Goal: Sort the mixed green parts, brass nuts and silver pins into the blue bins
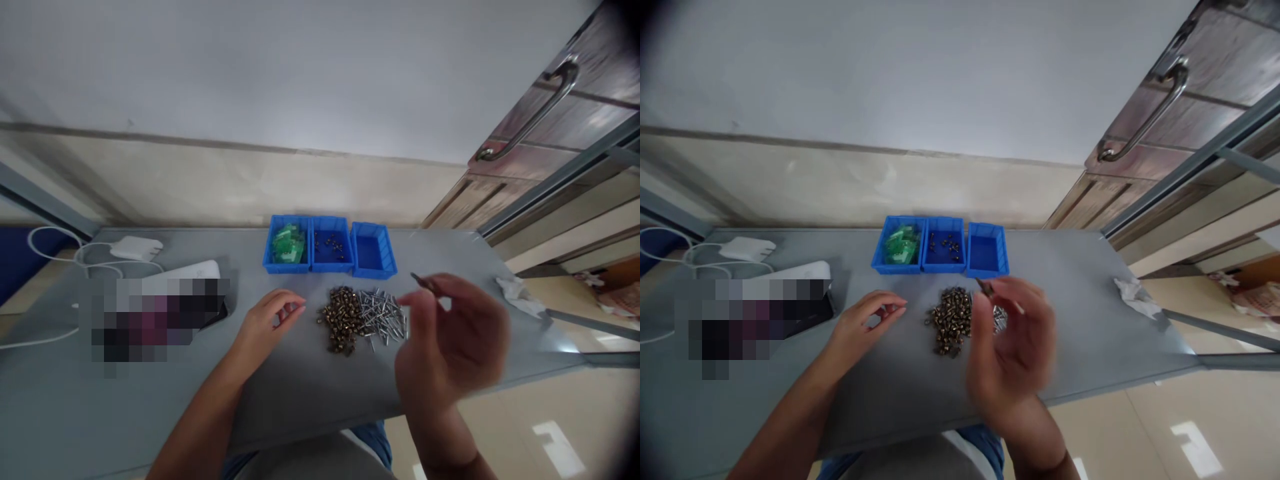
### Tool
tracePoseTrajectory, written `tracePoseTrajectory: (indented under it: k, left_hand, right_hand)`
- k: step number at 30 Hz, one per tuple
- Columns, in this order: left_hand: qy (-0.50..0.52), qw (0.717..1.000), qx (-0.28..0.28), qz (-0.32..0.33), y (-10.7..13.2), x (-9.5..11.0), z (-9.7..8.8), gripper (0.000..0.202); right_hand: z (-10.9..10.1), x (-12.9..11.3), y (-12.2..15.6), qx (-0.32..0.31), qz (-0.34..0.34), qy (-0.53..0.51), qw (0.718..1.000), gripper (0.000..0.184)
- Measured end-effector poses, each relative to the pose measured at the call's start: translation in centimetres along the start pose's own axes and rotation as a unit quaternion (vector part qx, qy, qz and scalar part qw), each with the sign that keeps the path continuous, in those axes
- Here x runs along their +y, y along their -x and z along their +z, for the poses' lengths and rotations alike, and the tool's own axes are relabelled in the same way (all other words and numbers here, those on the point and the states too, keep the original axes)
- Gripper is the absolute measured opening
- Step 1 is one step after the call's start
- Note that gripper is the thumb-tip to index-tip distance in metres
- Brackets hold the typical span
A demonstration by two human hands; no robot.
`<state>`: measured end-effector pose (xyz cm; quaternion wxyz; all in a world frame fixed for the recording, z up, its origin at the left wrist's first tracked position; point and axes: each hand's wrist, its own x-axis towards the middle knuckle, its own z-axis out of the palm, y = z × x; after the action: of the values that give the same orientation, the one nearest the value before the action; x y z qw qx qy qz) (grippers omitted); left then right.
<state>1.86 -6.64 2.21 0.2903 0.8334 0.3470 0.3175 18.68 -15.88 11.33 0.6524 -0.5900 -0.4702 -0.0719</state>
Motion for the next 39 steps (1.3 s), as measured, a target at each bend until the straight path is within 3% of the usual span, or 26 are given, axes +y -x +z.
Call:
tracePoseTrajectory:
  k: [1, 4, 7, 9, 12, 14, 19, 23, 32, 36, 39]
  left_hand:
    - [0.002, 1.0, 0.0, 0.002, 0.0, 0.1, -0.1, 0.01]
    - [0.013, 1.0, 0.004, 0.0, 0.1, 0.2, -0.3, 0.009]
    - [0.022, 1.0, 0.011, 0.001, 0.2, 0.0, -0.3, 0.009]
    - [0.022, 1.0, 0.014, 0.003, 0.2, 0.0, -0.3, 0.009]
    - [0.021, 1.0, 0.009, 0.002, 0.3, 0.1, -0.1, 0.009]
    - [0.021, 1.0, -0.002, 0.001, 0.3, 0.2, 0.0, 0.01]
    - [0.006, 1.0, -0.029, -0.001, 0.3, 0.0, 0.1, 0.01]
    - [-0.004, 0.999, -0.041, 0.007, 0.2, -0.3, 0.2, 0.01]
    - [-0.001, 0.998, -0.062, -0.003, 0.3, -0.4, 0.4, 0.01]
    - [-0.006, 0.998, -0.068, -0.001, 0.3, -0.5, 0.4, 0.009]
    - [-0.003, 0.997, -0.071, -0.004, 0.4, -0.6, 0.5, 0.009]
  right_hand:
    - [0.8, 0.5, -0.4, 0.023, 0.016, 0.01, 1.0, 0.022]
    - [3.0, 3.0, -0.3, -0.022, 0.002, 0.113, 0.993, 0.019]
    - [3.4, 5.4, 2.0, -0.044, 0.024, 0.167, 0.985, 0.017]
    - [3.1, 6.5, 4.1, -0.119, 0.036, 0.181, 0.976, 0.01]
    - [3.2, 7.5, 6.4, -0.309, 0.038, 0.196, 0.93, 0.011]
    - [3.8, 7.8, 6.9, -0.393, 0.037, 0.228, 0.89, 0.017]
    - [5.4, 7.8, 6.1, -0.475, 0.006, 0.32, 0.819, 0.013]
    - [5.8, 7.8, 5.4, -0.513, -0.004, 0.33, 0.792, 0.016]
    - [5.6, 8.9, 4.6, -0.509, 0.05, 0.301, 0.805, 0.015]
    - [5.4, 9.7, 4.2, -0.479, 0.091, 0.217, 0.846, 0.015]
    - [5.2, 9.6, 3.9, -0.399, 0.168, 0.103, 0.895, 0.01]
